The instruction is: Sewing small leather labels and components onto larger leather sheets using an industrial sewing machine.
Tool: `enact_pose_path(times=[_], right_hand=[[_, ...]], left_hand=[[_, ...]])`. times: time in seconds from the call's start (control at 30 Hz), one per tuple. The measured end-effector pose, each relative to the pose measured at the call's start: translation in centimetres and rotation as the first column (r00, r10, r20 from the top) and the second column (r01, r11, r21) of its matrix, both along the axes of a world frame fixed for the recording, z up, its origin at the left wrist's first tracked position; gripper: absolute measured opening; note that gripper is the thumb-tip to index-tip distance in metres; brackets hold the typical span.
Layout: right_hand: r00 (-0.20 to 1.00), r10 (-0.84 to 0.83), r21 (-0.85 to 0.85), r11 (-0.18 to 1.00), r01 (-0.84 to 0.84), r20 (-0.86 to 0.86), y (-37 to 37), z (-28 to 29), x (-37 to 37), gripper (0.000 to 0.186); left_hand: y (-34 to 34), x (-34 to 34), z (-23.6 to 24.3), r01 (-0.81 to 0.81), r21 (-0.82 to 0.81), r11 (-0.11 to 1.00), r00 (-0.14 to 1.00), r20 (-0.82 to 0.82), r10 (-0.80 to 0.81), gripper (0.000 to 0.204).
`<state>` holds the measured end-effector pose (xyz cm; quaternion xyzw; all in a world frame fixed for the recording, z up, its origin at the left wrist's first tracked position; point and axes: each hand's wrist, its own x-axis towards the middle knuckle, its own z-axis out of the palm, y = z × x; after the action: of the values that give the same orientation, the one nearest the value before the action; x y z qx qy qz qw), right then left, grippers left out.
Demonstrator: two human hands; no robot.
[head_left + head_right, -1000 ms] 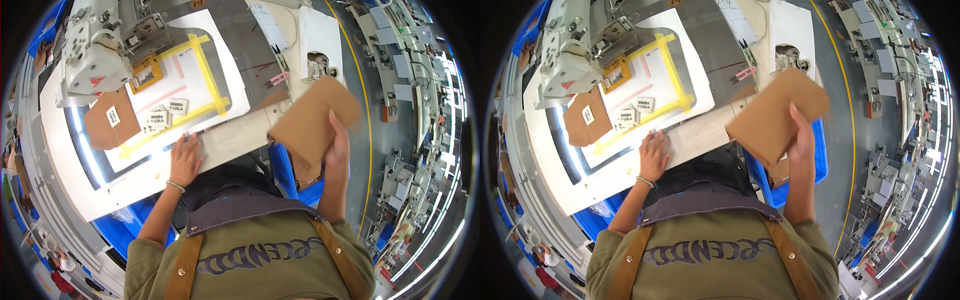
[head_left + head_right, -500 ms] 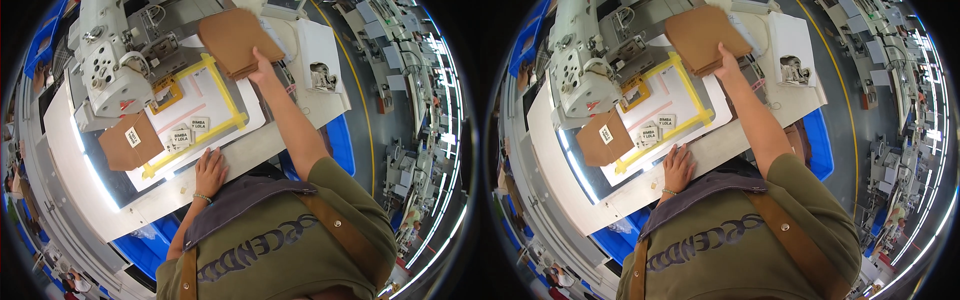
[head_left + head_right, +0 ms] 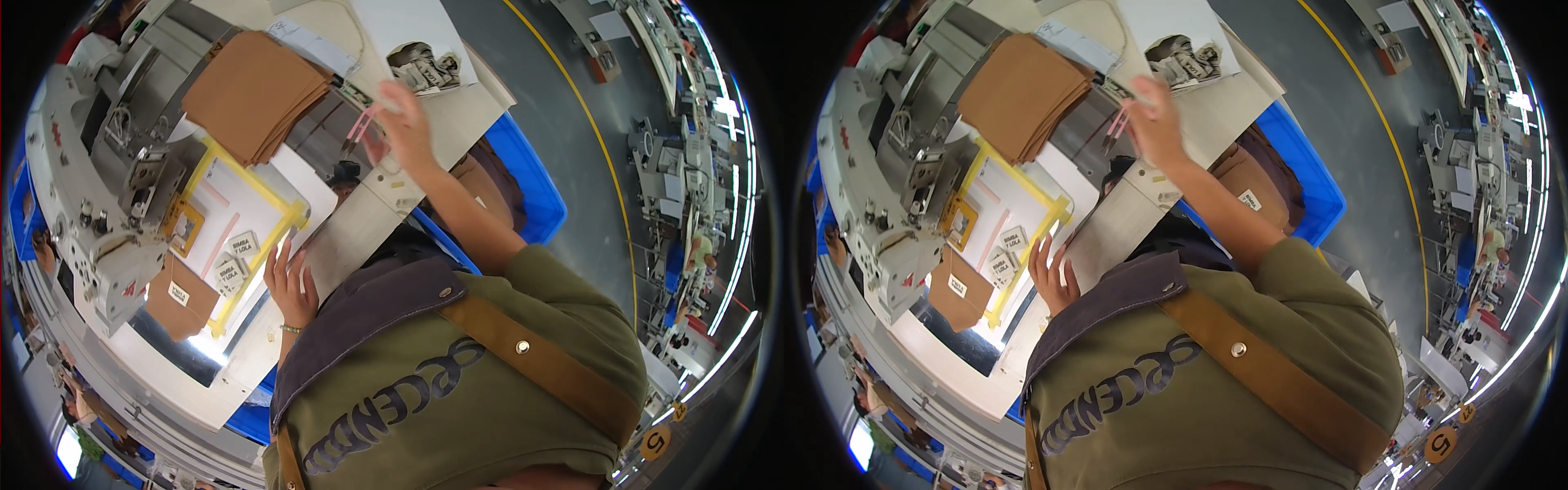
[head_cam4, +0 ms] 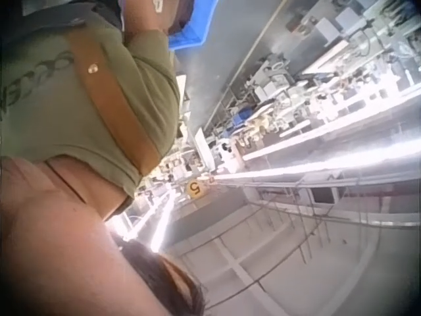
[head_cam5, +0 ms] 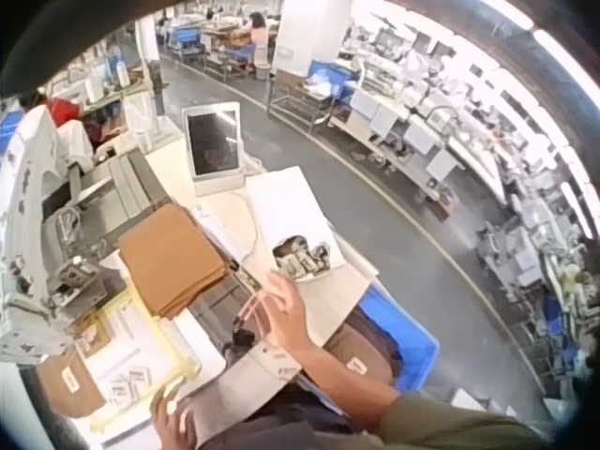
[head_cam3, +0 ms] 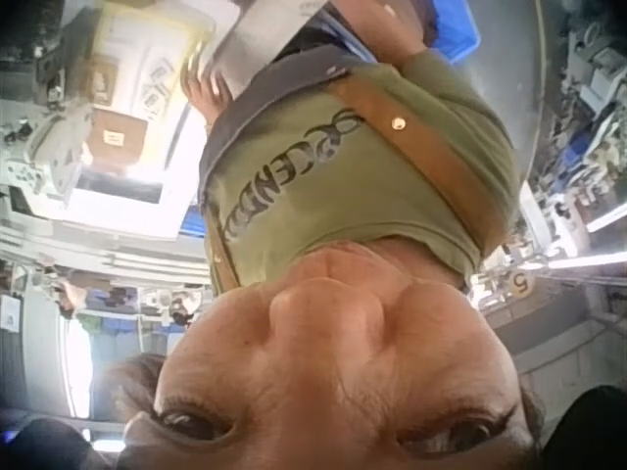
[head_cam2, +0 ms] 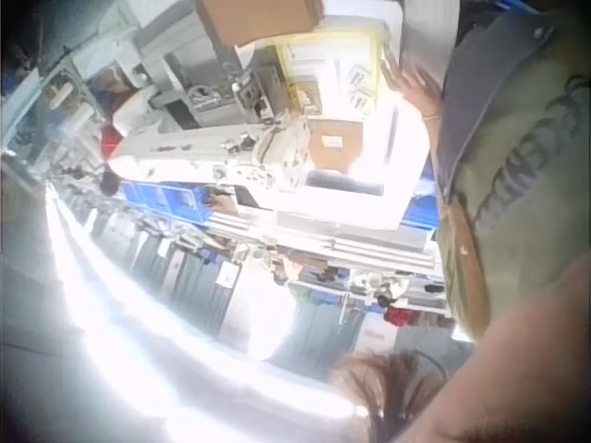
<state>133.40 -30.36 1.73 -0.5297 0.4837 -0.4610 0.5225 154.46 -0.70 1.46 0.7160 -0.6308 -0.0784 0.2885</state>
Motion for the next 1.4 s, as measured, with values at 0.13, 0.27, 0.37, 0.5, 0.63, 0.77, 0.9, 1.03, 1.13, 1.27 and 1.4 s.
enact_pose_path(times=[0.13,0.27,0.37,0.5,0.63,0.77,0.9,1.03,1.13,1.27,1.4], right_hand=[[0.787,-0.458,-0.469,0.848,0.248,-0.413,-4.0,0.1,-9.7,0.037],[0.783,-0.433,-0.404,0.878,0.255,-0.446,-7.8,-2.2,-11.9,0.051],[0.784,-0.363,-0.348,0.916,0.201,-0.504,-9.6,-3.8,-12.6,0.058],[0.782,-0.332,-0.357,0.922,0.15,-0.527,-10.3,-4.9,-12.9,0.06],[0.738,-0.361,-0.413,0.902,0.122,-0.57,-10.4,-4.5,-13.1,0.06],[0.729,-0.319,-0.385,0.919,0.082,-0.606,-10.4,-3.6,-13.3,0.059],[0.724,-0.317,-0.436,0.9,0.026,-0.612,-10.2,-3.4,-13.0,0.058],[0.708,-0.354,-0.481,0.877,0.024,-0.611,-10.3,-3.7,-12.5,0.059],[0.72,-0.338,-0.449,0.893,0.042,-0.606,-10.2,-3.7,-12.6,0.059],[0.693,-0.308,-0.413,0.911,0.016,-0.652,-10.3,-3.7,-12.9,0.054],[0.677,-0.314,-0.463,0.885,-0.045,-0.666,-10.6,-3.7,-13.3,0.053]], left_hand=[[-12.9,-3.2,2.7,0.192,-0.17,0.967,0.911,-0.336,-0.24,0.041],[-26.4,-9.0,2.7,0.375,-0.178,0.91,0.782,-0.467,-0.413,0.046],[-35.5,-13.5,1.0,0.459,-0.128,0.879,0.84,-0.26,-0.476,0.053],[-41.5,-15.9,-1.7,0.437,0.115,0.892,0.9,-0.062,-0.432,0.058],[-42.3,-16.5,-3.7,0.382,0.039,0.923,0.923,0.039,-0.383,0.062],[-42.0,-16.5,-4.2,0.406,-0.007,0.914,0.91,-0.086,-0.405,0.071],[-40.4,-16.5,-3.6,0.334,0.008,0.943,0.943,-0.008,-0.334,0.073],[-39.7,-15.7,-2.8,0.258,0.036,0.965,0.948,0.181,-0.26,0.08],[-41.2,-15.1,-2.7,0.299,0.178,0.938,0.945,0.086,-0.317,0.086],[-43.7,-14.9,-3.6,0.404,0.28,0.871,0.914,-0.089,-0.395,0.088],[-45.0,-15.2,-4.2,0.511,0.177,0.841,0.855,0.0,-0.519,0.085]])
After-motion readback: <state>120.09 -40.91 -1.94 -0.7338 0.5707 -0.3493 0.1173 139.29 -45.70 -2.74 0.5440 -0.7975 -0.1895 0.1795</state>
